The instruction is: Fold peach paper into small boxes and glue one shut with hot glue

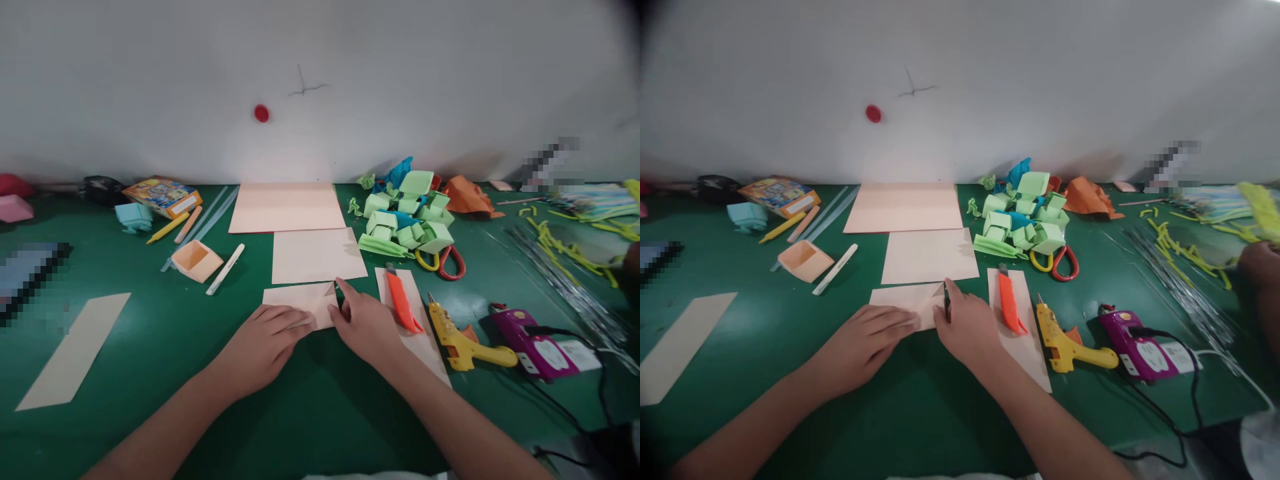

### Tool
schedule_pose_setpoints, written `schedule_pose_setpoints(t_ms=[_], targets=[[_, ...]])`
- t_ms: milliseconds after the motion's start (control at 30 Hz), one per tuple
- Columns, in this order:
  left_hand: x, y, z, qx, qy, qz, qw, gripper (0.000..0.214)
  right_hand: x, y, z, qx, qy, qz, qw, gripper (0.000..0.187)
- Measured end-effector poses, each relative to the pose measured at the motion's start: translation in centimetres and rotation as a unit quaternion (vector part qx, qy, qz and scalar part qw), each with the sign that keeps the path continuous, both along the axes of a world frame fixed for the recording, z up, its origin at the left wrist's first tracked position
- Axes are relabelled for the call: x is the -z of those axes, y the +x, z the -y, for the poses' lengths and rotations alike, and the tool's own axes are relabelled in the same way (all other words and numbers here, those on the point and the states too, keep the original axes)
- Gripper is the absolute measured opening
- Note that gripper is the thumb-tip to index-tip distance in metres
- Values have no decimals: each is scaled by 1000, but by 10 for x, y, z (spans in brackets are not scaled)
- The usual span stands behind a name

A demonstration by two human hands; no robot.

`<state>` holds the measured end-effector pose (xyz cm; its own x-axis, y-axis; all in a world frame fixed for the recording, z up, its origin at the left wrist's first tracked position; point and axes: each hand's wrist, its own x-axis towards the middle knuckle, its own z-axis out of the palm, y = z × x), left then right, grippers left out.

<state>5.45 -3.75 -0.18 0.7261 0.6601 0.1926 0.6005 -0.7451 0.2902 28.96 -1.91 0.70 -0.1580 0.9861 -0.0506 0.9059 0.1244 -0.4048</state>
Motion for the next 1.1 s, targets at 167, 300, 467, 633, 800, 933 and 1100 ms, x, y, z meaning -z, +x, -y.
schedule_pose_setpoints(t_ms=[167,300,467,633,800,933,1100], targets=[[2,-3,-1,5,7,4,1000,42,-2,3,-1,5,-24,-42,999,48],[0,-5,-1,21,13,10,1000,41,-2,8,-2,22,-38,-117,992,38],[-2,-6,-2,34,20,19,999,42,5,18,-7,19,-27,-238,971,16],[-4,-6,-2,53,36,31,997,39,9,25,-13,6,-67,-377,924,14],[-5,-5,-2,73,34,34,996,37,11,23,-14,25,-98,-492,865,22],[-4,-5,-2,74,33,35,996,40,11,20,-14,58,-110,-537,835,26],[-3,-5,-3,79,32,38,996,36,8,19,-14,79,-111,-571,810,28]])
